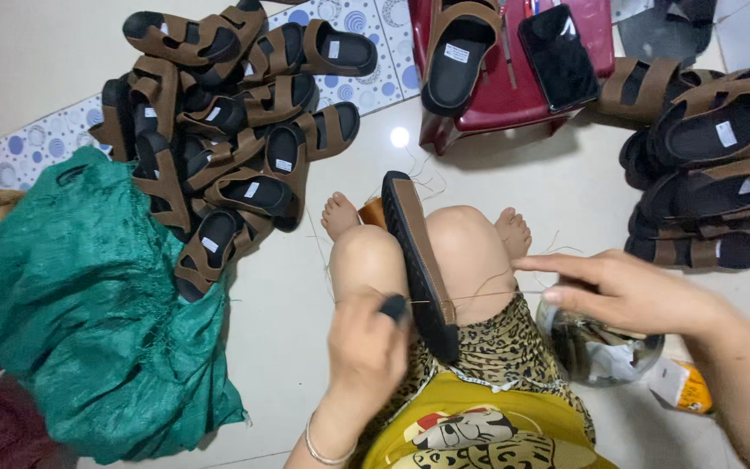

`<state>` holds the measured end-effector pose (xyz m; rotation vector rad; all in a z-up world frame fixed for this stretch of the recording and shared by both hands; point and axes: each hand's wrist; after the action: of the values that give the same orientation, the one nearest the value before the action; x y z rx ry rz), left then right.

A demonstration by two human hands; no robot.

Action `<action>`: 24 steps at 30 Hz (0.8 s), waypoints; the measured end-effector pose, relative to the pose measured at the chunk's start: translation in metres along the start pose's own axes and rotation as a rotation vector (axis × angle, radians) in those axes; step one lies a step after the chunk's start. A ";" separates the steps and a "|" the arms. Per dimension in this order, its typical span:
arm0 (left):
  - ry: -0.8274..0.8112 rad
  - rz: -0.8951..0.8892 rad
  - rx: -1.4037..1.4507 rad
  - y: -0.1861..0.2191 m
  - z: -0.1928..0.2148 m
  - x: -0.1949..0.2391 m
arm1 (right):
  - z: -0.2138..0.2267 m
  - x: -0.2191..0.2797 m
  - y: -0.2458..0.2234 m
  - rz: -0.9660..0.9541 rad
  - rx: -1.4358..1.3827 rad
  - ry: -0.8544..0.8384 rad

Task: The person sits on the floor and sews the sole of a brown sandal using a needle and thread. They repeatedly pull the thread through the sole, adjust the sandal, and occasionally place it on a nearby red chair before continuing the stitching.

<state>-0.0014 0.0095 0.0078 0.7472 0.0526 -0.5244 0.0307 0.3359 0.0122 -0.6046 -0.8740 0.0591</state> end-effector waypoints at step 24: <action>-0.211 -0.211 -0.474 0.037 -0.058 0.035 | -0.084 -0.066 -0.029 0.506 -1.629 0.136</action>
<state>0.0543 0.0553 -0.0199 0.2216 0.0568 -0.7559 0.0440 0.2524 -0.0601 -2.3097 -0.4541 -0.2709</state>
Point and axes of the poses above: each hand's wrist, its own x-axis away from the middle knuckle, its own z-axis out of the back of the hand, y = z × x, and after that the axes turned 6 degrees about z, right-handed
